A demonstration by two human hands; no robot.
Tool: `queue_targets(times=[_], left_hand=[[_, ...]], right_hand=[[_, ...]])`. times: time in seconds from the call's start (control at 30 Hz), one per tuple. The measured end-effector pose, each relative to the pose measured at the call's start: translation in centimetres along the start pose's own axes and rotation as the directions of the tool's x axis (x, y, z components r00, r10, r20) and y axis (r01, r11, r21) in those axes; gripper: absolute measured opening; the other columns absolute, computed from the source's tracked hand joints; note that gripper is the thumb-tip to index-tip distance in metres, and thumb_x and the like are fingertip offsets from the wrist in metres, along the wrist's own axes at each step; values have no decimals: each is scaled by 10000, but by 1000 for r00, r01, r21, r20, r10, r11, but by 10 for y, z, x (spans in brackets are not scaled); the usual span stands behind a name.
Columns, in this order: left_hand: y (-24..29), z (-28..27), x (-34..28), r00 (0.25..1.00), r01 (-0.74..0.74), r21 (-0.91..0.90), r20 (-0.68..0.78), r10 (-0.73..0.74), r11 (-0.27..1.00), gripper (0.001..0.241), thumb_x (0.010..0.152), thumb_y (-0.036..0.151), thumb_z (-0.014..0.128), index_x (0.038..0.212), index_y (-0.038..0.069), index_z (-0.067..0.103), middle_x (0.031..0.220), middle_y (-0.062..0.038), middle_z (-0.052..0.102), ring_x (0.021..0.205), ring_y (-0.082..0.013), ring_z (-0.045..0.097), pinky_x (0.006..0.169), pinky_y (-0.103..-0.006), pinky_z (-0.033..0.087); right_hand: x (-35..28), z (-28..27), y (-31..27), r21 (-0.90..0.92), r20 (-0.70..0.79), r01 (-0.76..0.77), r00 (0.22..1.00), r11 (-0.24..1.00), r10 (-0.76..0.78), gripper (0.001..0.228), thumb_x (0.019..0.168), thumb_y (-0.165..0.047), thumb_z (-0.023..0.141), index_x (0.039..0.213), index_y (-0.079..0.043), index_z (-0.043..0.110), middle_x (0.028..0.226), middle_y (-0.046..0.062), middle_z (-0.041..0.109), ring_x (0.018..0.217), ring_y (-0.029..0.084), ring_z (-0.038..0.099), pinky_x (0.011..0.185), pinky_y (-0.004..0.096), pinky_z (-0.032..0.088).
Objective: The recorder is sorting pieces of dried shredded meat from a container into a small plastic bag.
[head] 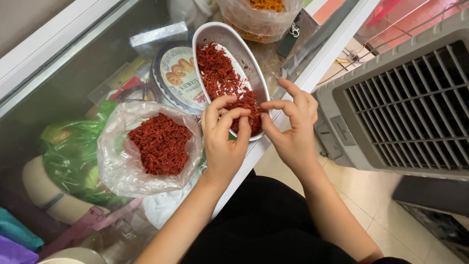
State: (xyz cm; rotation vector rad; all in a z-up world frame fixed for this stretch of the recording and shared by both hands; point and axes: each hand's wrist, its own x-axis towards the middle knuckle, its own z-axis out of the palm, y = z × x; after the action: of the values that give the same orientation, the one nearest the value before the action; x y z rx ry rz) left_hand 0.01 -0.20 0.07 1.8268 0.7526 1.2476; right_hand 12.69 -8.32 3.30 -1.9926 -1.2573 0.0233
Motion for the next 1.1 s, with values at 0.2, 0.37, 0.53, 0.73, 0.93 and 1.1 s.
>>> queue_targets(times=[0.2,0.37,0.53,0.73,0.93,1.1], left_hand=[[-2,-1,-1,999,-31,38,36,29,999,103,962,95,661,1042,82,724,1301,-99,604,1092,-286,562,991,-419,452],[0,-4,-1,999,-31,62,16,30,998,139,973,119,661,1100,86,708,1294,-85,610,1117,-298,580,1017,-430,440],[-3,-3,-3,1000,-19,36,-9,19,999,171,979,93,630,1137,98,696,1319,-90,602,1148,-301,586,1055,-437,430],[-4,-6,-4,1000,-15,-4,1,15,1000,155,963,77,627,1104,98,687,1317,-78,605,1191,-296,570,1096,-437,415],[-17,1,-9,999,-30,-5,26,31,1000,304,959,122,625,1256,58,612,1375,-90,560,1247,-298,529,1098,-438,387],[-21,18,16,828,-429,526,554,87,735,331,1075,143,597,1354,-14,514,1284,-158,530,1245,-275,515,1098,-361,416]], right_hand=[[-2,4,5,-46,-3,76,997,996,-76,123,891,-126,759,1000,-180,763,1513,87,541,1410,308,392,1205,460,231],[2,5,9,-82,34,110,994,991,-107,115,928,-139,757,1033,-184,768,1496,84,567,1380,310,402,1193,459,237],[12,4,11,-79,64,140,989,987,-136,180,936,-141,729,1103,-193,769,1482,87,577,1379,311,411,1193,451,263],[23,7,-10,-116,94,227,972,967,-217,92,979,-126,727,1057,-166,755,1508,108,573,1409,337,403,1217,467,249],[29,20,-56,-32,122,315,943,948,-310,40,985,-101,694,1017,-121,708,1533,110,569,1395,340,410,1246,491,234],[23,42,-93,17,187,457,872,889,-452,25,860,-127,703,875,-139,718,1472,125,571,1361,363,448,1174,502,264]])
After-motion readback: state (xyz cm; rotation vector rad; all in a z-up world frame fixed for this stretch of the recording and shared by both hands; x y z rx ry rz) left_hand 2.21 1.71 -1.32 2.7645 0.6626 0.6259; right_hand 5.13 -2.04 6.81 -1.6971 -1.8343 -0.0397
